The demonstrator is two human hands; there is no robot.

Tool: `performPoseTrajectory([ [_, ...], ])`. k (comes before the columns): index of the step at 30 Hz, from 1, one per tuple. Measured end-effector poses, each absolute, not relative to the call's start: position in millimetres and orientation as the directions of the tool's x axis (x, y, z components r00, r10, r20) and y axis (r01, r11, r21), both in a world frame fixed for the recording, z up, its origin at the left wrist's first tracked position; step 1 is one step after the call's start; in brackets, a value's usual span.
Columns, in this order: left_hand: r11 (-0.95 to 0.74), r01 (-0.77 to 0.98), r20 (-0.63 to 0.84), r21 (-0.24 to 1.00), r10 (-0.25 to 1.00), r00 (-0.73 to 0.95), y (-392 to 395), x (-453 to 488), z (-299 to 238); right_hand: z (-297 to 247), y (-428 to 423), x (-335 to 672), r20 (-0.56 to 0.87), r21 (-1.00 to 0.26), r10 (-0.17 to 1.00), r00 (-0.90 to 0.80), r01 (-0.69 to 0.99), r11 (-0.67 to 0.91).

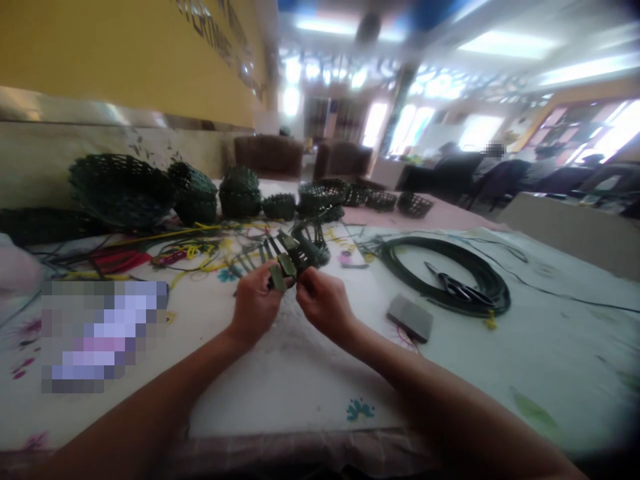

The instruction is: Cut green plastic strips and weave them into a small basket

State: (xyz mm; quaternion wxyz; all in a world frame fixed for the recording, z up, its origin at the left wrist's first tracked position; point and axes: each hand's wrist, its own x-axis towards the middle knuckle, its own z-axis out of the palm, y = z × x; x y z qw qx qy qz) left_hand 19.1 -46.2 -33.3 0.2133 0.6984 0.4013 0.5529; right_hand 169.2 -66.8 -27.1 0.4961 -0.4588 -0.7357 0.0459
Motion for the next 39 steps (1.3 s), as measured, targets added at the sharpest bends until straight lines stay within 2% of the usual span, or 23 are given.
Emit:
performPoseTrajectory([
  [3, -0.598, 0.335, 0.609, 0.728, 0.789, 0.085, -47, 19, -32, -26, -69, 168, 0.694, -0.528, 0.718, -0.046, 0.645, 0.552],
  [8, -0.647, 0.454, 0.664, 0.613, 0.733, 0.148, -49, 18, -34, -18, -73, 169, 0.547, -0.716, 0.837, 0.001, 0.52, 0.466],
  [10, -0.662, 0.497, 0.69, 0.56, 0.706, 0.162, -49, 17, -35, -16, -74, 170, 0.507, -0.755, 0.862, 0.016, 0.491, 0.435],
  [17, -0.746, 0.612, 0.824, 0.261, 0.502, 0.261, -46, 17, -36, -11, -74, 171, 0.508, -0.717, 0.861, 0.022, 0.565, 0.408],
  [21, -0.747, 0.632, 0.833, 0.206, 0.473, 0.288, -44, 16, -38, -12, -74, 172, 0.546, -0.669, 0.837, 0.029, 0.616, 0.415],
  [29, -0.758, 0.648, 0.868, 0.075, 0.369, 0.331, -45, 17, -35, -13, -77, 170, 0.539, -0.695, 0.842, 0.012, 0.571, 0.437],
  [33, -0.758, 0.649, 0.869, 0.071, 0.366, 0.333, -45, 16, -33, -17, -74, 170, 0.448, -0.827, 0.893, 0.033, 0.394, 0.4],
  [36, -0.751, 0.656, 0.856, 0.076, 0.387, 0.344, -44, 15, -34, -17, -72, 170, 0.322, -0.929, 0.946, 0.031, 0.202, 0.31],
  [39, -0.754, 0.656, 0.849, 0.043, 0.373, 0.374, -42, 14, -37, -11, -71, 170, 0.218, -0.974, 0.976, 0.026, 0.077, 0.215],
])
